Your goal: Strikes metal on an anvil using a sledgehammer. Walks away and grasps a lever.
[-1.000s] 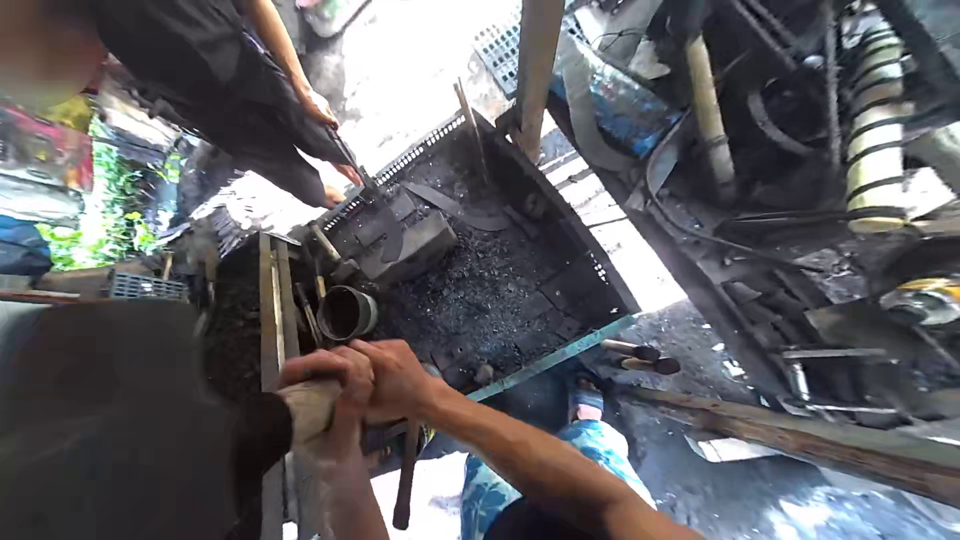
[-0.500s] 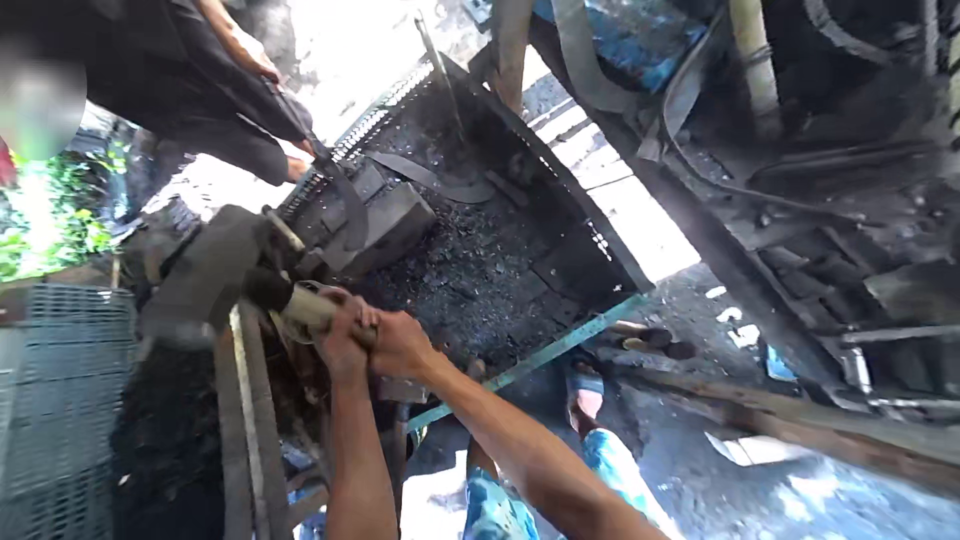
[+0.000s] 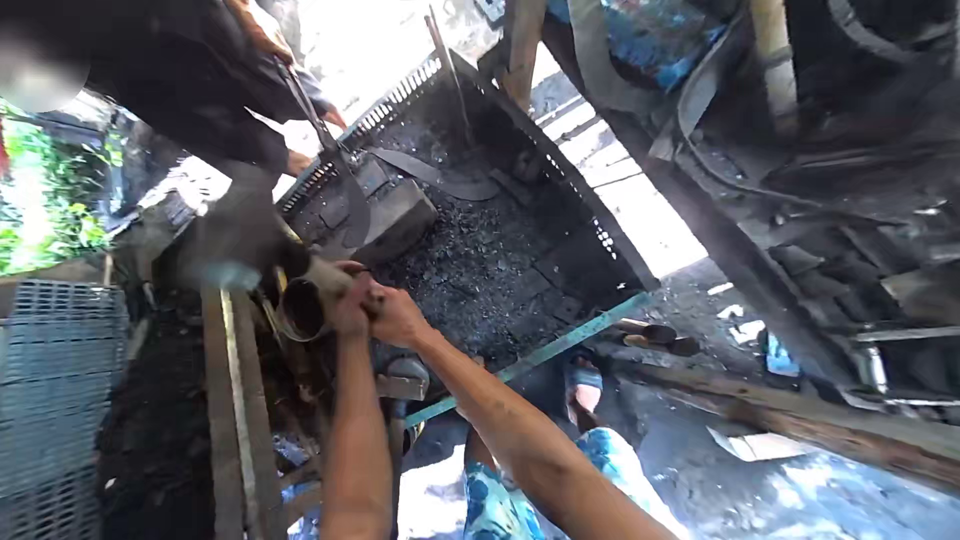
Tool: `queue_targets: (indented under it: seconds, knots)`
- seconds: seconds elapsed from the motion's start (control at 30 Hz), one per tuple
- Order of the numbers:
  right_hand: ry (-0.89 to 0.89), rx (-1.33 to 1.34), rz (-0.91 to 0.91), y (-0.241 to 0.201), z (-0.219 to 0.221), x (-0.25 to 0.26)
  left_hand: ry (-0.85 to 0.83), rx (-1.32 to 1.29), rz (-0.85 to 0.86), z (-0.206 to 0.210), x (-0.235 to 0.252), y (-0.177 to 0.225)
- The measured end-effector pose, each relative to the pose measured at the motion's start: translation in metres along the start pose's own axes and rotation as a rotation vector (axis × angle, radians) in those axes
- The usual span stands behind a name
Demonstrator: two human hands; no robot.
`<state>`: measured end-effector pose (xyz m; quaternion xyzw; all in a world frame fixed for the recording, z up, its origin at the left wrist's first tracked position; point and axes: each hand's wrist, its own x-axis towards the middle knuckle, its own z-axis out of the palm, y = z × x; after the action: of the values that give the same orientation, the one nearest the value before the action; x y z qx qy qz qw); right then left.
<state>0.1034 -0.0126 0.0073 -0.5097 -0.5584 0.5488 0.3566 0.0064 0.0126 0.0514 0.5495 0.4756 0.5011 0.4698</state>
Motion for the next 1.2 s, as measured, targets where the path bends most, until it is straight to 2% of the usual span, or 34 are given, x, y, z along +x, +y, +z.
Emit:
queue_targets:
  seconds: [0.03, 0.07, 0.1, 0.17, 0.27, 0.33, 0.4, 0.47, 0.5, 0.53, 0.57, 0.63, 0.7, 0.73, 0.77, 0.8, 0.87, 0.97, 1.03, 1.13, 1.2]
  knots:
    - [-0.061, 0.050, 0.164, 0.040, 0.012, -0.007, 0.045, 0.026, -0.165, 0.001, -0.010, -0.049]
    - [-0.092, 0.079, 0.243, 0.062, 0.015, -0.012, 0.067, 0.050, -0.254, 0.004, -0.017, -0.075]
    - [-0.100, 0.075, 0.215, 0.064, 0.007, -0.018, 0.070, 0.063, -0.276, 0.011, -0.022, -0.071]
    - [-0.017, 0.090, 0.006, 0.022, -0.003, -0.046, 0.047, 0.074, -0.098, 0.019, -0.045, -0.002]
    - [0.069, 0.183, -0.371, -0.084, -0.025, -0.093, -0.056, 0.051, 0.136, 0.032, -0.084, 0.140]
    - [0.079, 0.229, -0.565, -0.146, -0.038, -0.105, -0.158, 0.036, 0.275, 0.042, -0.089, 0.220]
    - [0.146, 0.209, -0.726, -0.194, -0.049, -0.097, -0.243, 0.146, 0.494, 0.038, -0.074, 0.266]
    - [0.204, 0.148, -0.800, -0.223, -0.063, -0.072, -0.268, 0.206, 0.615, 0.035, -0.044, 0.286]
    - [0.234, 0.100, -0.798, -0.222, -0.065, -0.054, -0.265, 0.183, 0.637, 0.033, -0.025, 0.278]
    - [0.243, 0.050, -0.750, -0.206, -0.064, -0.036, -0.247, 0.146, 0.628, 0.031, -0.008, 0.253]
    - [0.233, 0.013, -0.658, -0.174, -0.059, -0.019, -0.208, 0.105, 0.578, 0.027, 0.006, 0.211]
    - [0.121, -0.004, -0.326, -0.067, -0.034, -0.002, -0.078, 0.081, 0.315, 0.016, 0.008, 0.080]
    - [-0.039, 0.035, 0.089, 0.037, -0.002, -0.015, 0.085, 0.074, -0.083, 0.012, -0.017, -0.043]
    - [-0.091, 0.036, 0.252, 0.059, 0.007, -0.025, 0.138, 0.054, -0.222, 0.009, -0.030, -0.074]
    - [-0.122, -0.041, 0.307, 0.061, 0.005, -0.032, 0.138, -0.009, -0.256, 0.009, -0.037, -0.079]
    - [-0.132, -0.117, 0.257, 0.048, -0.002, -0.041, 0.117, -0.088, -0.201, 0.011, -0.045, -0.060]
    - [-0.131, -0.156, 0.046, -0.008, -0.007, -0.077, 0.077, -0.174, -0.006, 0.010, -0.078, 0.023]
    - [0.002, -0.060, -0.348, -0.102, -0.019, -0.113, -0.088, -0.102, 0.308, 0.012, -0.101, 0.150]
    - [0.061, 0.001, -0.563, -0.160, -0.027, -0.115, -0.166, -0.010, 0.465, 0.011, -0.099, 0.215]
    - [0.153, 0.048, -0.795, -0.219, -0.045, -0.081, -0.230, 0.101, 0.639, 0.005, -0.061, 0.267]
    - [0.200, 0.012, -0.810, -0.210, -0.051, -0.042, -0.231, 0.136, 0.646, 0.008, -0.025, 0.248]
